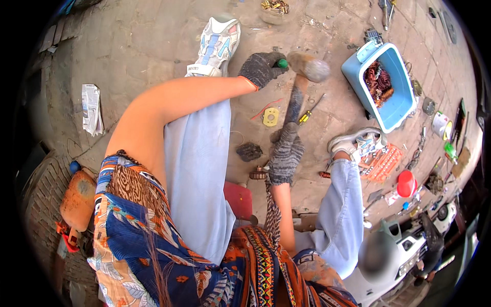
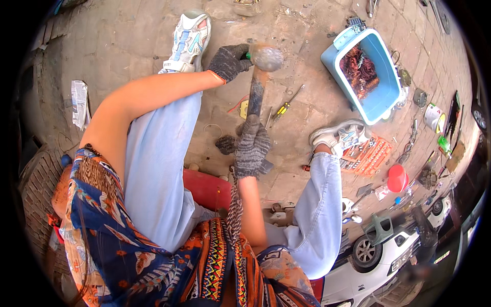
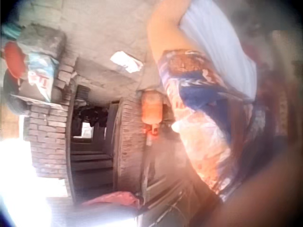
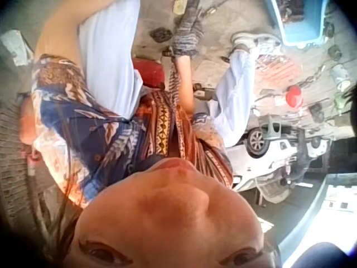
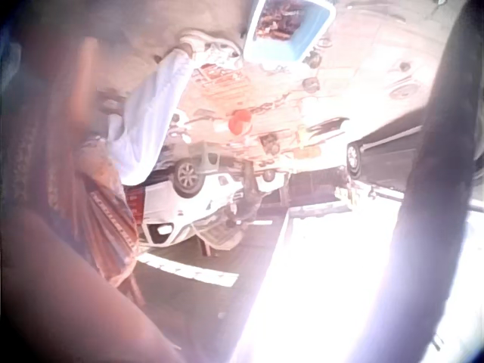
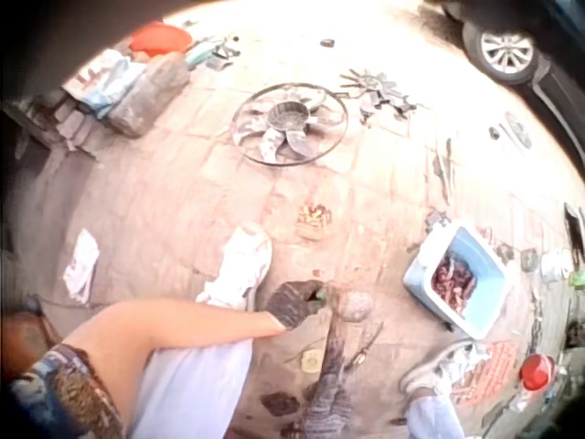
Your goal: The person sits on the ground and uses a screwdriver and hammer to disassemble and reassemble small metal lock mechanisms. They repeatedly pick up a lock, unscrew it, separate the parts, and then reassemble it, placing the finished units into a blue bin.
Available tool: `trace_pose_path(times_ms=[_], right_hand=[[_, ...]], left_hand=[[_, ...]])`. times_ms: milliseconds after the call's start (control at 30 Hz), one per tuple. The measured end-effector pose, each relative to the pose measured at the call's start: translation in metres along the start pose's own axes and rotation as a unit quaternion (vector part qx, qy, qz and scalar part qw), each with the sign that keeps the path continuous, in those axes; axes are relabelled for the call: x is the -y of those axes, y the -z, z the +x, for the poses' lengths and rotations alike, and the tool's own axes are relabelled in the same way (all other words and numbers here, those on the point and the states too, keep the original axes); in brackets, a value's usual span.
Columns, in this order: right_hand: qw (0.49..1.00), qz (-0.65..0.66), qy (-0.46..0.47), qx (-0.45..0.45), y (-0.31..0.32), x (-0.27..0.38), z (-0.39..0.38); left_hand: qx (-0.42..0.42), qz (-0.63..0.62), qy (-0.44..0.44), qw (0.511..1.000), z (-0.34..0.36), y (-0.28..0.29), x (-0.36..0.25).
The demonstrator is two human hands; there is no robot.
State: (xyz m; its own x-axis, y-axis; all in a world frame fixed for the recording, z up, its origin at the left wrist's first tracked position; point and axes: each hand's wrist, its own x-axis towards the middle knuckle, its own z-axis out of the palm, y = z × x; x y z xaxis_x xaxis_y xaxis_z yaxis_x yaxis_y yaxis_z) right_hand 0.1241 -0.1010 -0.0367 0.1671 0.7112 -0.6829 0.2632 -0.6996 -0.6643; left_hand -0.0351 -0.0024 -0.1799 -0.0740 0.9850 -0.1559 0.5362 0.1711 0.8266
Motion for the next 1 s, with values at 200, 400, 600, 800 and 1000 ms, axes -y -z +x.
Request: trace_pose_path(times_ms=[200, 400, 600, 800, 1000], right_hand=[[0.997, 0.046, 0.043, -0.049, 0.005, -0.023, 0.01], [0.974, 0.174, -0.008, -0.145, 0.011, 0.009, 0.017], [0.959, 0.244, -0.066, -0.131, 0.006, -0.02, 0.042], [0.976, 0.148, -0.063, -0.146, 0.002, -0.025, 0.047], [0.985, 0.099, -0.013, -0.139, 0.001, -0.02, 0.045]], left_hand=[[0.022, -0.107, 0.059, 0.992, 0.011, -0.013, 0.013], [-0.045, -0.236, 0.205, 0.949, 0.012, 0.01, -0.012], [-0.064, -0.299, 0.253, 0.918, 0.014, 0.024, 0.002], [-0.018, -0.22, 0.238, 0.946, 0.009, 0.031, -0.003], [0.003, -0.187, 0.212, 0.959, 0.006, 0.027, 0.009]])
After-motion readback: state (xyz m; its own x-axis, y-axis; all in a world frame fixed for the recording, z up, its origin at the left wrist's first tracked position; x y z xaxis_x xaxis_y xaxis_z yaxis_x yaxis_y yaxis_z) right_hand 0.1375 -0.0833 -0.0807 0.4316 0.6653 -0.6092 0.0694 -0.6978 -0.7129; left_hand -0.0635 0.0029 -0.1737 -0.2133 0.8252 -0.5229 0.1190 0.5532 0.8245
